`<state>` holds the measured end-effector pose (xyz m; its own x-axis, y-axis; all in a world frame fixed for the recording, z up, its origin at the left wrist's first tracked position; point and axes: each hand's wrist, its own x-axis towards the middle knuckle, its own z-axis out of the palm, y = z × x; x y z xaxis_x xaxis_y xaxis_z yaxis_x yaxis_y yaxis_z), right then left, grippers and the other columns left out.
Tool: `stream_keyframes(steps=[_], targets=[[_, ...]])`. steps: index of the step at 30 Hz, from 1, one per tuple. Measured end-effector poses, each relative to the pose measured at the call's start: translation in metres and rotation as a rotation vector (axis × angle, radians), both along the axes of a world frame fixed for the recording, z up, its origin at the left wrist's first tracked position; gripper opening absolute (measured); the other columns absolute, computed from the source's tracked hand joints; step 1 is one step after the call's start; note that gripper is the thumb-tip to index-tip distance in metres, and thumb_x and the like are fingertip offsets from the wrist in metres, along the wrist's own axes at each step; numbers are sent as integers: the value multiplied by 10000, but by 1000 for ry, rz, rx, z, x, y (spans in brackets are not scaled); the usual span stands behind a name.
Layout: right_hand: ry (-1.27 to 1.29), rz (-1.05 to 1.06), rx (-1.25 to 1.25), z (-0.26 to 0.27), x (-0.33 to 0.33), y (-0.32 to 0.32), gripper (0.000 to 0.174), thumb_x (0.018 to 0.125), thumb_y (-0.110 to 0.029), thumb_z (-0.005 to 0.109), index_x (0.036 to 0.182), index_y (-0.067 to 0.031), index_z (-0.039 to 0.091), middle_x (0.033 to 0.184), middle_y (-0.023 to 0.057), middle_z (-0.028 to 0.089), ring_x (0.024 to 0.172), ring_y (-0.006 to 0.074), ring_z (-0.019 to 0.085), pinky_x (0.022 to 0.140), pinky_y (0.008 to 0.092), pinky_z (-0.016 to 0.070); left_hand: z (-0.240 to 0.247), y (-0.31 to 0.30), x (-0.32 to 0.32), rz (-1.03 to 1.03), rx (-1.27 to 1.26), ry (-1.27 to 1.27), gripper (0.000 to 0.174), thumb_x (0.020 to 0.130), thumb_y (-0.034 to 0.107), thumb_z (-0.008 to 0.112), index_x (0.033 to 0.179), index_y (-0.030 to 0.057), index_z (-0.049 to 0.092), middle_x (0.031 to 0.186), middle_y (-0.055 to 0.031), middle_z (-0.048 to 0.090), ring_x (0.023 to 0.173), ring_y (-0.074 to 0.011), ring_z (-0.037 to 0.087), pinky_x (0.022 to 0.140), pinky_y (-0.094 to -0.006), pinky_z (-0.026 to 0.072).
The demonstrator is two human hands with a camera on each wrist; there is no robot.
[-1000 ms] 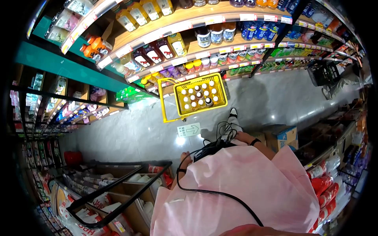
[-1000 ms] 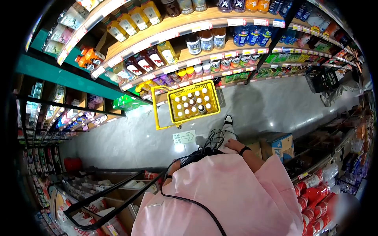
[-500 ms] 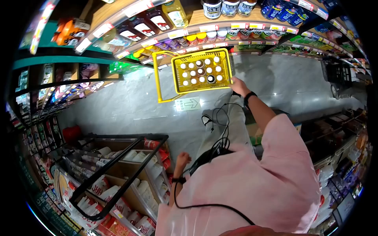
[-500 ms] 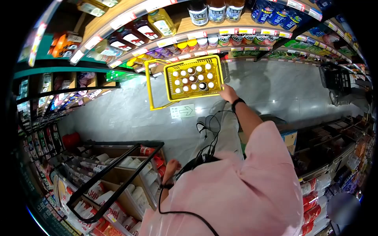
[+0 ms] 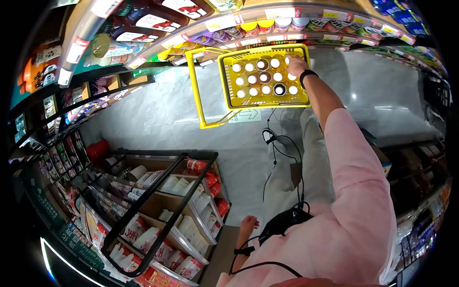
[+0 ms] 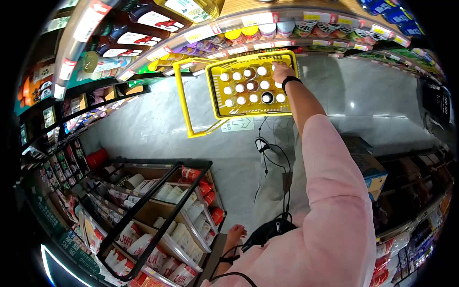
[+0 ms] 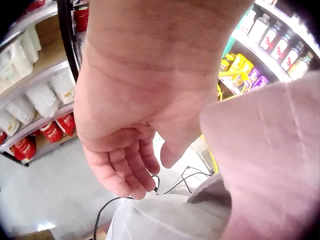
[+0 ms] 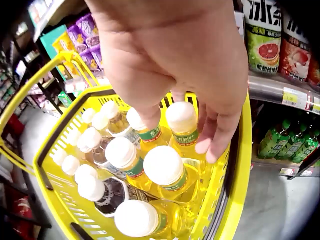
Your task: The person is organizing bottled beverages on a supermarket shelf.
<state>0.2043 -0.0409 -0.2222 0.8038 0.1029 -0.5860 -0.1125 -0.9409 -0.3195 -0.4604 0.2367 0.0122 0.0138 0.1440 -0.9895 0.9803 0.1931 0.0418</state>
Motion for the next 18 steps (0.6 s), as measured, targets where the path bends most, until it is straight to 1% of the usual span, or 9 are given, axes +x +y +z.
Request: stream_keyframes(steps=[2, 4, 7, 10, 13, 15, 16, 17, 18], targets=[[-40, 1, -5, -23, 1, 3, 576, 891, -232, 639, 1425, -150, 438, 1242, 250, 600, 1144, 409, 589, 987, 478, 472, 5, -9, 0, 40, -8, 41, 229, 966, 236, 601, 1033, 17, 600, 856, -98, 693, 709, -186, 660, 617, -331, 539], [-39, 1, 30, -13, -8, 4, 466, 908, -139, 516, 1372, -144, 481, 1225, 230, 622, 1151, 396, 589, 974, 478, 476, 2, -12, 2, 78, -18, 77, 234, 966, 235, 600, 1039, 13, 601, 859, -97, 695, 715, -187, 661, 622, -334, 542], [-214, -88, 172, -6, -29, -1, 384, 899, -200, 623, 1262, -130, 521, 1025, 238, 665, 1000, 429, 624, 852, 505, 489, 1, -11, -6, 5, -15, 90, 245, 977, 242, 580, 1063, 14, 607, 859, -101, 696, 742, -194, 672, 653, -335, 553], [-257, -219, 298, 43, -46, -9, 360, 862, -247, 694, 1164, -122, 542, 970, 202, 690, 921, 407, 646, 796, 499, 497, -10, 39, -22, 213, -140, -68, 257, 996, 250, 544, 1086, 14, 593, 859, -127, 696, 695, -201, 673, 599, -319, 549], [-364, -293, 371, 173, -92, -17, 358, 831, -273, 728, 1121, -124, 580, 938, 177, 702, 863, 387, 662, 758, 467, 517, -22, 78, 8, 1, 125, -195, 190, 956, 214, 568, 968, 27, 599, 733, -98, 658, 607, -172, 627, 529, -305, 514], [-370, -349, 535, 287, -121, -18, 359, 804, -336, 746, 1051, -110, 618, 883, 153, 710, 794, 352, 675, 700, 426, 531, -41, 142, 60, -394, 381, -586, 225, 933, 221, 573, 830, 25, 607, 662, -98, 617, 598, -191, 614, 532, -342, 481], [-406, -321, 540, 350, -141, -13, 359, 804, -336, 746, 1051, -110, 618, 883, 153, 710, 794, 352, 675, 700, 426, 531, -3, 155, 145, -472, 539, -764, 256, 926, 263, 583, 875, 16, 627, 677, -134, 615, 638, -253, 638, 580, -378, 498], [-402, -280, 571, 384, -150, -10, 362, 791, -364, 748, 1010, -99, 634, 847, 149, 706, 757, 336, 676, 672, 413, 530, 5, 152, 157, -581, 641, -779, 178, 966, 217, 589, 911, 48, 594, 736, -4, 553, 657, -112, 515, 571, -288, 439], [-405, -224, 597, 424, -159, -7, 373, 778, -392, 751, 969, -88, 650, 811, 144, 701, 721, 321, 676, 644, 399, 528, 33, 154, 208, -634, 630, -817, 199, 982, 219, 577, 955, 23, 605, 759, -9, 571, 694, -103, 512, 615, -279, 441]])
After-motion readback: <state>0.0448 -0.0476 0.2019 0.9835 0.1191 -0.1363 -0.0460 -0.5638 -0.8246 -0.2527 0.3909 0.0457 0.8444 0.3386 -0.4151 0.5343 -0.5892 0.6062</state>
